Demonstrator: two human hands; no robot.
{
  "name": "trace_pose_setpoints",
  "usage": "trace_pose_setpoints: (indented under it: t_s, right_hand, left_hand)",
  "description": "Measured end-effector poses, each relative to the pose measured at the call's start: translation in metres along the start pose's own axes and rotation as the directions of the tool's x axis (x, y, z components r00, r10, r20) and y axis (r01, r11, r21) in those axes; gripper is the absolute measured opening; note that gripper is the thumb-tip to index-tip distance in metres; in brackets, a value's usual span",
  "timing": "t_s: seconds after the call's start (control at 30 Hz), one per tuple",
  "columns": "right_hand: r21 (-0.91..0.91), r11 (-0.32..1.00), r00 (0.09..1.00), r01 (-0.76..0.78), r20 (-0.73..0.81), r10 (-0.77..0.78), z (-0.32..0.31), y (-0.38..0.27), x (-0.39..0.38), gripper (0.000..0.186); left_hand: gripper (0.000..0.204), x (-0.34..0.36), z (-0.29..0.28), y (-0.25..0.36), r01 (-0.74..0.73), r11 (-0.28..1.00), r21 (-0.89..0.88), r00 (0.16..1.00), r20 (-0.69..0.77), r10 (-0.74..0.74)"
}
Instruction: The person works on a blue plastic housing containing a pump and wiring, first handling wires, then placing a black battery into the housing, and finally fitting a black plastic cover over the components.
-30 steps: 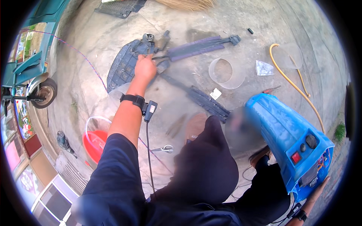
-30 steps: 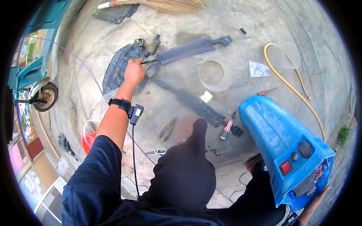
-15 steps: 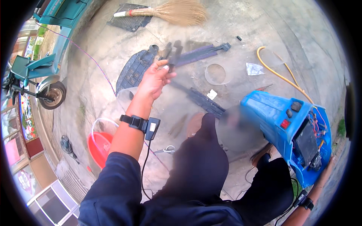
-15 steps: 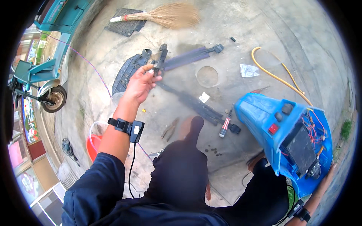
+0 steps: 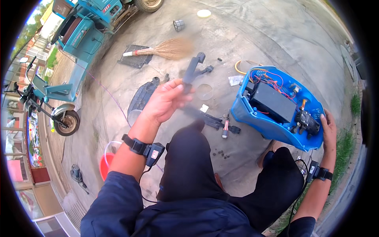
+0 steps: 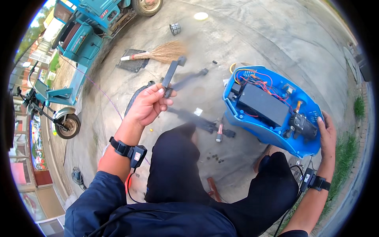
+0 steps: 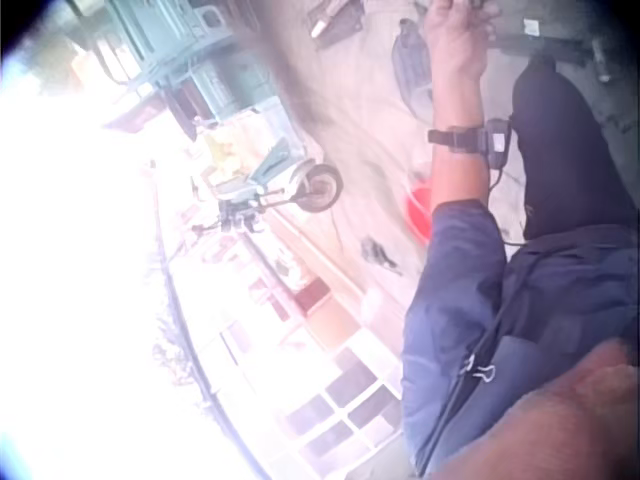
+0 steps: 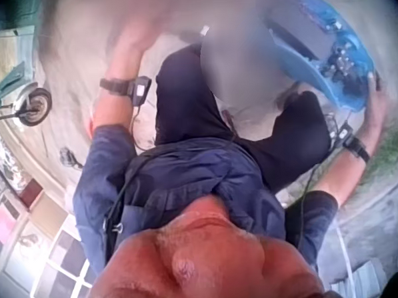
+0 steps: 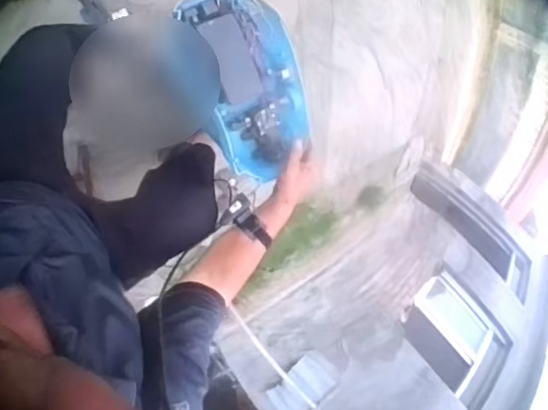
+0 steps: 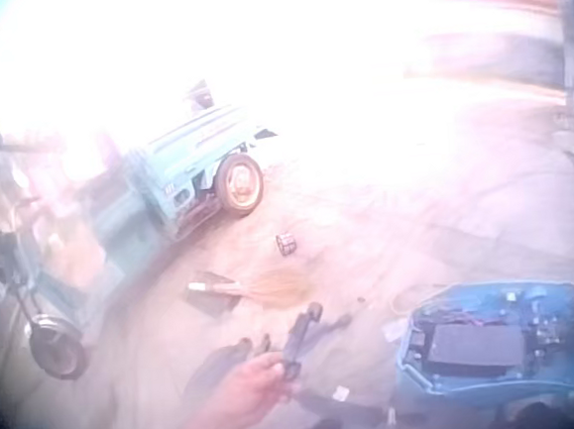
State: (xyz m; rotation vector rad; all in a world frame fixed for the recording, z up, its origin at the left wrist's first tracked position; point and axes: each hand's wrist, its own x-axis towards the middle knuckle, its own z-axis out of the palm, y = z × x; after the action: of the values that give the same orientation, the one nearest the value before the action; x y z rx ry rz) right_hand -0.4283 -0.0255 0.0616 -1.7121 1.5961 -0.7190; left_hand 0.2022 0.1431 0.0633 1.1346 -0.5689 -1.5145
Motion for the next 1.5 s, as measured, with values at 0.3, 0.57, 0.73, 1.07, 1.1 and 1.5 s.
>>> trace_pose_setpoints:
  t_s: [0.3,0.57,0.73,1.07,1.1,1.5]
  right_hand:
    - [0.068,0.995,0.997,-0.067,-0.042,0.07,0.004,0.005,-0.02,0.062]
    - [0.099,0.991,0.996,-0.094,-0.003,0.094,0.007,-0.007,-0.028,0.066]
    - [0.031,0.993,0.993,-0.112,-0.016,0.113,0.011,-0.006,-0.031,0.065]
    - [-0.009,0.999,0.995,0.037,-0.095,-0.038,-0.005,-0.027,-0.015,0.062]
    - [-0.089,0.995,0.993,0.048,-0.105,-0.058,-0.008,-0.039,-0.012,0.062]
    - [-0.039,0.924,0.924,0.38,0.054,-0.378,0.116,-0.183,-0.01,0.033]
  left_hand:
    - [0.029,-0.004,0.077,0.049,-0.174,0.952,0.251,0.985,0.05,0.167]
    - [0.034,0.034,0.125,0.021,-0.554,0.591,0.587,0.821,0.268,0.503]
    - [0.037,0.051,0.113,0.003,-0.169,0.705,0.689,0.984,0.154,0.086]
    - [0.033,0.052,0.171,0.05,-0.431,0.859,0.278,0.894,0.261,0.364]
    - [0.032,0.055,0.176,0.052,-0.452,0.864,0.221,0.88,0.27,0.391]
    - [0.029,0.086,0.191,0.021,-0.451,0.89,0.064,0.876,0.223,0.428]
